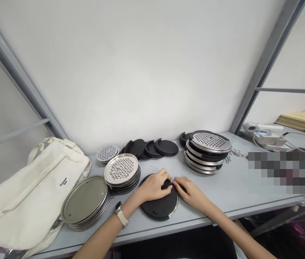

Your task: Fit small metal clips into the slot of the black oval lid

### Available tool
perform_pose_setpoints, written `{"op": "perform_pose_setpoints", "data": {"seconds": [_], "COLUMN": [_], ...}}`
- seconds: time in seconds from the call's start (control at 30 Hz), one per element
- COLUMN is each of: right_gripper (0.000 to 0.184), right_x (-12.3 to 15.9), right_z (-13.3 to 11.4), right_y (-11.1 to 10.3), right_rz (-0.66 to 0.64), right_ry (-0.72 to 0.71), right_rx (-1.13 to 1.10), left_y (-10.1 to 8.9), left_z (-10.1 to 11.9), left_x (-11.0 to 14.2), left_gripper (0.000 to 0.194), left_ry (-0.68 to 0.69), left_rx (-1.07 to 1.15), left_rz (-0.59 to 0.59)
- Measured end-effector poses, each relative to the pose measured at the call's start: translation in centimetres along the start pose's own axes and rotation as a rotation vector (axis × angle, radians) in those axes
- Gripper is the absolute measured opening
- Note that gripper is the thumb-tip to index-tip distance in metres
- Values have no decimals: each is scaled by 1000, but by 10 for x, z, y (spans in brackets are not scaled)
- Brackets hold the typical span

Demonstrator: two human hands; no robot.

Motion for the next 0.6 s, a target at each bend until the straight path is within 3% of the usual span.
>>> {"op": "perform_pose_setpoints", "data": {"seconds": [0.6], "right_gripper": [30], "right_x": [0], "right_z": [5], "right_y": [4], "right_rz": [-2], "right_ry": [19], "right_rx": [71], "left_y": [3], "left_z": [-12], "left_x": [-2], "left_gripper": [15], "left_ry": [-19], "left_rx": [235], "left_rz": [-23]}}
Point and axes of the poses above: each hand's wrist, its own x-axis away from the middle knuckle, its own y-axis out of the palm, z = x × y, the point moved 2 cm from there along -x, towards the middle knuckle, and after that the axes turned 2 degrees about y, right-handed, at the moved point
